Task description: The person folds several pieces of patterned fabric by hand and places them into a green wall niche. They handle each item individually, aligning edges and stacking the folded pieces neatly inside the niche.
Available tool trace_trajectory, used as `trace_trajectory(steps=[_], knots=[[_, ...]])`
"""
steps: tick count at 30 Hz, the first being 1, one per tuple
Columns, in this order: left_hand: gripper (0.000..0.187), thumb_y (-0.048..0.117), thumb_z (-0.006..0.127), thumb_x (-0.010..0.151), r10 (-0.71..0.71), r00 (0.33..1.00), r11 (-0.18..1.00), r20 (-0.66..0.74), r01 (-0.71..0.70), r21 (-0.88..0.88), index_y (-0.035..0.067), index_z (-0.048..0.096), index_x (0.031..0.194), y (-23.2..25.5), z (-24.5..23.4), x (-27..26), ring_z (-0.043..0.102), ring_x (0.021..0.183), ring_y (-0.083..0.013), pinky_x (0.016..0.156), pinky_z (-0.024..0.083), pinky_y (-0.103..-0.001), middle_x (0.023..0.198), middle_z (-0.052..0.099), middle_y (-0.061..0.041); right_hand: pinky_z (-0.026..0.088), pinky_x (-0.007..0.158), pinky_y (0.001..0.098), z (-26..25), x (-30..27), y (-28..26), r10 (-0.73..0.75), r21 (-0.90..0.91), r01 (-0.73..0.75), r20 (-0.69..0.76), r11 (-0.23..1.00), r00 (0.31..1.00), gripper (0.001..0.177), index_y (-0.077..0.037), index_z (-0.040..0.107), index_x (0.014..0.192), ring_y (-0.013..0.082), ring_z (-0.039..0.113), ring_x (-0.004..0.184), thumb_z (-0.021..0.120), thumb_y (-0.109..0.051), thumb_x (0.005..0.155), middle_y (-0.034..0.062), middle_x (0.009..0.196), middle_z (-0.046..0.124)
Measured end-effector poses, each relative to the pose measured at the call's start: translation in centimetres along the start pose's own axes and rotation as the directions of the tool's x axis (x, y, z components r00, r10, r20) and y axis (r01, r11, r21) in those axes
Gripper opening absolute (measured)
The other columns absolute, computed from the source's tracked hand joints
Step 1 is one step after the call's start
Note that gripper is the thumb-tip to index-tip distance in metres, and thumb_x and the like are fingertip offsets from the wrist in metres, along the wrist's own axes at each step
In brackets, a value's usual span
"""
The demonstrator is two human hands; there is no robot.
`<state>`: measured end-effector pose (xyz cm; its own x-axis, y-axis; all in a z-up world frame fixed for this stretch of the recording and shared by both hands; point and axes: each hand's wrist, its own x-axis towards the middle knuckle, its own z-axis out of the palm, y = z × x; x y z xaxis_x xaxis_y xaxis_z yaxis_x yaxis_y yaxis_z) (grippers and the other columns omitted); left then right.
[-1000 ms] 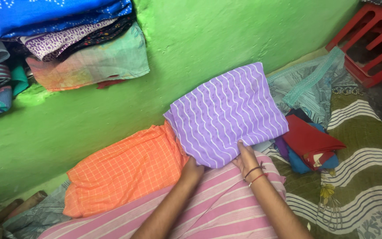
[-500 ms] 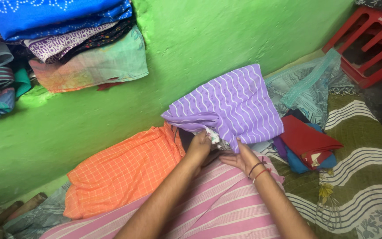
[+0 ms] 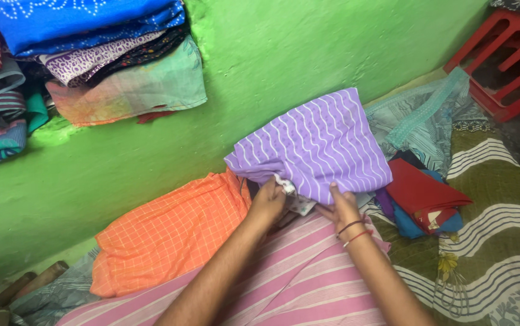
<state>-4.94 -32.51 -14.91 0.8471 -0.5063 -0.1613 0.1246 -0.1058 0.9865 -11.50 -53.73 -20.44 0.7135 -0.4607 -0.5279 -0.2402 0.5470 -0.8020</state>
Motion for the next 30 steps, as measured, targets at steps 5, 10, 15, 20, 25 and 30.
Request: trace_trajectory(steps=[5, 10, 15, 20, 25, 30], knots=[[0.031, 0.027, 0.058, 0.105, 0.098, 0.994, 0.673, -0.048, -0.031, 0.739, 0.004, 0.064, 0.125, 2.6, -1.1, -2.0, 0.072, 0.089, -0.0399, 0.086, 0.053, -0.052, 0.096, 0.072, -0.018, 0.055, 0.098, 0.0582, -0.3, 0.7, -2.5, 0.026, 0.145, -0.036, 0.066, 0.989, 0.997, 0.043, 0.003, 0.051, 0.133, 0.0358, 0.067, 0.115, 0.053, -0.027, 0.104, 0.0219, 0.130, 0.064], [0.050, 0.030, 0.069, 0.072, 0.251, 0.966, -0.009, -0.066, 0.071, 0.997, 0.000, 0.068, 0.112, 2.8, -2.1, -4.4, 0.056, 0.126, -0.0417, 0.112, 0.026, -0.068, 0.122, 0.068, -0.021, 0.055, 0.099, 0.0601, -0.2, 1.1, -2.3, 0.039, 0.299, -0.098, 0.197, 0.949, 0.980, 0.040, 0.001, 0.049, 0.137, 0.0355, 0.066, 0.122, 0.051, -0.016, 0.101, 0.0204, 0.136, 0.062], [0.054, 0.028, 0.067, 0.088, -0.024, 0.989, 0.211, -0.146, 0.147, 0.966, 0.001, 0.064, 0.135, -1.4, -2.3, -3.3, 0.058, 0.124, -0.0417, 0.114, 0.026, -0.070, 0.130, 0.064, -0.016, 0.053, 0.101, 0.0606, -0.8, 1.5, -0.9, 0.115, 0.344, -0.182, 0.207, 0.921, 0.972, 0.042, 0.002, 0.047, 0.140, 0.0372, 0.062, 0.126, 0.049, -0.016, 0.102, 0.0215, 0.139, 0.060], [0.052, 0.042, 0.070, 0.087, -0.301, 0.951, 0.603, -0.063, 0.241, 0.761, 0.012, 0.064, 0.129, -6.9, -1.2, -2.7, 0.063, 0.120, -0.0392, 0.108, 0.040, -0.062, 0.126, 0.068, -0.017, 0.048, 0.108, 0.0605, -0.9, 1.5, 0.5, 0.179, 0.478, -0.300, 0.282, 0.826, 0.943, 0.046, 0.006, 0.042, 0.143, 0.0405, 0.057, 0.132, 0.044, -0.016, 0.103, 0.0255, 0.144, 0.056], [0.060, 0.038, 0.076, 0.080, 0.052, 0.970, 0.642, -0.238, 0.150, 0.752, 0.010, 0.061, 0.131, -8.5, 1.2, -2.6, 0.058, 0.120, -0.0428, 0.103, 0.039, -0.062, 0.129, 0.063, -0.020, 0.047, 0.107, 0.0604, 0.4, 0.6, 2.0, 0.174, 0.505, -0.308, 0.296, 0.806, 0.939, 0.049, 0.005, 0.042, 0.144, 0.0407, 0.056, 0.131, 0.038, -0.022, 0.103, 0.0252, 0.144, 0.056], [0.069, 0.035, 0.077, 0.072, 0.361, 0.930, 0.313, -0.072, -0.048, 0.949, 0.013, 0.063, 0.136, -5.9, 1.1, -2.0, 0.048, 0.124, -0.0535, 0.103, 0.027, -0.076, 0.142, 0.056, -0.025, 0.050, 0.106, 0.0579, 1.5, -0.3, 3.0, 0.238, 0.400, -0.339, 0.281, 0.851, 0.930, 0.048, 0.001, 0.044, 0.145, 0.0367, 0.060, 0.129, 0.042, -0.025, 0.105, 0.0208, 0.143, 0.059]])
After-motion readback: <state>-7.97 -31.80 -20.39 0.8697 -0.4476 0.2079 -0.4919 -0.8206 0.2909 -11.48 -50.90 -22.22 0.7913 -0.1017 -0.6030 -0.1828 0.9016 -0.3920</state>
